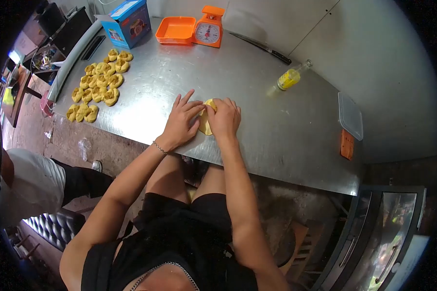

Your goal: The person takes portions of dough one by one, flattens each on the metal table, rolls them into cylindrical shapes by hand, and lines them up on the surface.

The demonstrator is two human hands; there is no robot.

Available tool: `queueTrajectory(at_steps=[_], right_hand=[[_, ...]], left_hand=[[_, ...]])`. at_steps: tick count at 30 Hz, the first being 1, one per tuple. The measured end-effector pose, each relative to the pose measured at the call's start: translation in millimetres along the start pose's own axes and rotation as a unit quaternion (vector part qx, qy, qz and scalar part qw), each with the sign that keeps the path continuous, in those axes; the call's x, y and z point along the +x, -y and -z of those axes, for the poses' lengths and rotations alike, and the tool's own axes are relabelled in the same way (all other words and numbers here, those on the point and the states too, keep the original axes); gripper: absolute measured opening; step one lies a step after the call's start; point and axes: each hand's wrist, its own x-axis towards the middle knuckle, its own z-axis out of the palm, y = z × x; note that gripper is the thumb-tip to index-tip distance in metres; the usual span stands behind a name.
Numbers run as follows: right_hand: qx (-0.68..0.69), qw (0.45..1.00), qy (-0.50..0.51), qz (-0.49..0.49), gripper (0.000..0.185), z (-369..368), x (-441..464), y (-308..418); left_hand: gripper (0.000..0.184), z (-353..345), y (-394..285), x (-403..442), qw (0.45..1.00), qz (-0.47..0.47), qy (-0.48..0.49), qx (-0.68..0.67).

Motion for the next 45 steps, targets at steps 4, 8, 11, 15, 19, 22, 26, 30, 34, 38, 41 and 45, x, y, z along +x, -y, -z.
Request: queueTrajectory(at_steps=[4,8,11,15,19,22,26,30,34,38,41,45], right_hand=[[0.065,0.997,-0.023,0.034,0.021,19.5,-4.7,-4.8],[0.077,0.992,0.029,0.091,0.025,8.2,-17.7,-21.3],[0.109,0.992,0.016,0.056,0.027,19.3,-14.9,-15.7],[0.068,0.997,0.022,0.021,0.028,12.3,-16.0,-14.7],[0.084,0.995,0.02,0.046,0.03,14.0,-17.2,-14.0],[0.041,0.997,0.02,0.059,0.03,13.7,-24.2,-5.6],[0.017,0.999,-0.013,0.036,0.029,12.5,-25.2,-2.4],[0.031,0.997,0.061,0.04,0.027,22.5,-30.7,-0.9],[-0.027,0.994,0.04,0.095,0.028,21.7,-49.5,4.3],[-0.017,0.993,0.059,0.098,0.034,31.5,-52.7,6.0],[-0.006,0.992,0.044,0.116,0.039,24.0,-51.4,0.0],[0.07,0.991,0.059,0.095,0.044,28.9,-38.4,-12.7]], left_hand=[[0.053,-3.1,-2.9,8.3,1.0,-0.013,0.012,0.016],[0.065,-12.8,-11.0,15.6,0.997,-0.052,0.041,0.034],[0.068,-17.5,-11.0,20.7,0.998,-0.043,0.04,0.03],[0.065,-17.8,-7.8,21.0,0.996,-0.018,0.076,0.043],[0.063,-16.1,-2.3,18.2,0.997,-0.019,0.068,0.034],[0.06,-17.3,-1.0,14.3,0.996,-0.042,0.068,0.051],[0.062,-17.6,-2.5,16.5,0.996,-0.044,0.057,0.053],[0.068,-2.1,-5.3,22.0,0.983,-0.033,0.15,0.103],[0.07,-4.4,-8.4,8.4,0.986,-0.065,0.108,0.111],[0.072,-3.9,-7.9,-0.6,0.985,-0.055,0.126,0.108],[0.072,-6.1,0.7,-3.9,0.986,-0.053,0.122,0.104],[0.072,9.1,1.8,9.8,0.98,-0.053,0.152,0.121]])
